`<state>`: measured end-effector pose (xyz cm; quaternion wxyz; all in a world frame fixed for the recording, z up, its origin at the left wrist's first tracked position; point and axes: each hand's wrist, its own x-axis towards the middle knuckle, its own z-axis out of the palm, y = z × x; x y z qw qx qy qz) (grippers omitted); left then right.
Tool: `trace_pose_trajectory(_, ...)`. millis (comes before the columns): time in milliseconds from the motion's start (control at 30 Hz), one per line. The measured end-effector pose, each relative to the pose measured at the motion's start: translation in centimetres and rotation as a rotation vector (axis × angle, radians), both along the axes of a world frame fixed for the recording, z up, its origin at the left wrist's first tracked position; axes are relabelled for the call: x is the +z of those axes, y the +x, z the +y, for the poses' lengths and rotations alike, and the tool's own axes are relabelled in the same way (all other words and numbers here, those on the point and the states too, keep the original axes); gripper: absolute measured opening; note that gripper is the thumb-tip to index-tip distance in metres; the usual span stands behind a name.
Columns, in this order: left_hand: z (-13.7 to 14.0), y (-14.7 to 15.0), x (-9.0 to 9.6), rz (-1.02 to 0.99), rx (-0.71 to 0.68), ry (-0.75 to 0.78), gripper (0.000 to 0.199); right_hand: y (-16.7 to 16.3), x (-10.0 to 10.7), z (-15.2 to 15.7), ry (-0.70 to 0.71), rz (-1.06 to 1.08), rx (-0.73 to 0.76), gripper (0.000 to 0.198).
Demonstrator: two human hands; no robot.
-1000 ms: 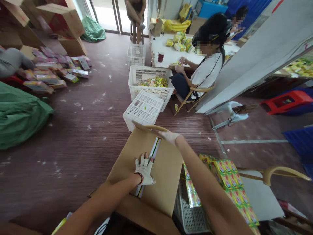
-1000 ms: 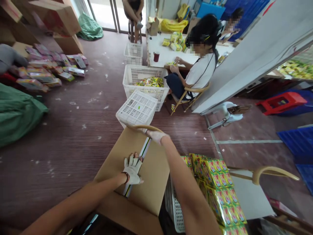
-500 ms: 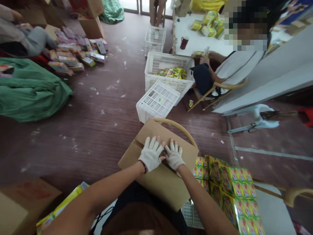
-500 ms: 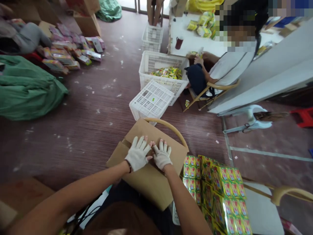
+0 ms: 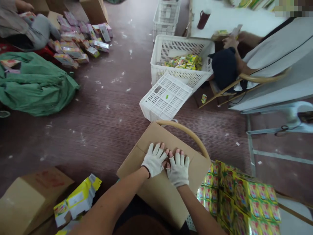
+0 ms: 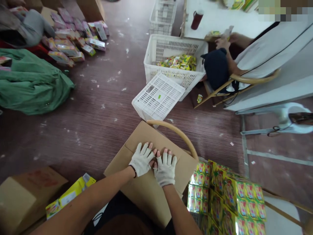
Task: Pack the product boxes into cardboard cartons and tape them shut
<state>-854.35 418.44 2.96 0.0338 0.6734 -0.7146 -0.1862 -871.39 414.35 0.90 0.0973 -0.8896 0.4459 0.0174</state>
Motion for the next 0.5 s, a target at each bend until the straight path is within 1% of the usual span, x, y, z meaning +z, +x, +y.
trace_pose_trajectory(100, 0.0, 0.3, 0.2, 0.009, 0.009, -0.004, 0.06, 0.9, 0.6, -0.3, 0.069, 0.032, -0.019, 0.053)
trace_pose_trajectory(200, -0.3, 0.5, 0.7, -0.023, 0.001, 0.004, 0.065, 1.6, 1.8, -0.3, 0.184, 0.051, -0.047, 0.055)
trace_pose_trajectory(267, -0.7, 0.5, 0.9, -0.082, -0.011, -0.013, 0.067, 1.0, 2.6, 0.1, 0.248, 0.03, -0.119, 0.057)
trace_pose_trajectory(300, -1.0, 0.4, 0.8, -0.114, -0.02, -0.032, 0.068, 0.2, 3.0, 0.7, 0.254, 0.013, -0.194, 0.059)
trace_pose_trajectory(333, -1.3, 0.3, 0.8, -0.143, -0.032, -0.057, 0.069, -0.8, 3.2, 1.5, 0.238, -0.01, -0.304, 0.061)
trace_pose_trajectory(367, -1.5, 0.1, 0.7, -0.169, -0.044, -0.084, 0.07, -2.0, 3.4, 2.5, 0.205, -0.041, -0.453, 0.063)
trace_pose_trajectory(433, -1.8, -0.1, 0.5, -0.201, -0.07, -0.141, 0.072, -4.3, 3.6, 5.0, 0.154, -0.137, -0.842, 0.067)
trace_pose_trajectory(467, -1.8, -0.1, 0.5, -0.209, -0.08, -0.167, 0.072, -5.2, 3.6, 6.2, 0.188, -0.204, -1.045, 0.069)
trace_pose_trajectory(500, -1.8, -0.1, 0.5, -0.214, -0.088, -0.19, 0.072, -5.9, 3.6, 7.2, 0.265, -0.281, -1.222, 0.069)
